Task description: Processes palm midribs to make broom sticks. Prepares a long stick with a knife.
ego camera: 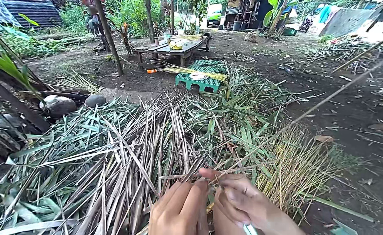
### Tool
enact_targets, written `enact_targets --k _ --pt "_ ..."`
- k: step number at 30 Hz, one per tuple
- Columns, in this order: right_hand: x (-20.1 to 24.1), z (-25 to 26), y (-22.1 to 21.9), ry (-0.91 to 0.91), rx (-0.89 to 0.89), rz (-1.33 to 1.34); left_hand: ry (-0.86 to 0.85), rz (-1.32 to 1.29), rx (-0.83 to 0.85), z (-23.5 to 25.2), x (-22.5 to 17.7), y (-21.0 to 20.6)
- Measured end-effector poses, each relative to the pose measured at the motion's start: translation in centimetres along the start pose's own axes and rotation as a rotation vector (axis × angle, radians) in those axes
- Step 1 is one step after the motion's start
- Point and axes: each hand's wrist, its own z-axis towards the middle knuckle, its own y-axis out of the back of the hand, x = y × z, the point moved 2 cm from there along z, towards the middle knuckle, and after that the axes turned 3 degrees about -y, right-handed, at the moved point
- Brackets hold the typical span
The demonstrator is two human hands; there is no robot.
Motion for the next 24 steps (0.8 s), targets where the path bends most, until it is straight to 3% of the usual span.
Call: enact_targets --k 8,15,21,24 --pt "2.1 -0.2 3.6 0.182 -0.245 0.016 -0.019 -0.024 -0.006 -0.7 0.8 0.8" --pt "-0.2 0.2 0.1 0.047 0.019 -0.045 0.095 -0.224 0.052 -0.8 1.1 1.1" --pt "3.1 -0.5 6.0 0.218 -0.315 -0.077 0.198 -0.326 0.142 -2.3 2.9 3.2" --pt "3.5 -0.8 6.0 0.224 -0.322 -0.025 0.218 -0.292 0.132 -2.5 3.3 3.3"
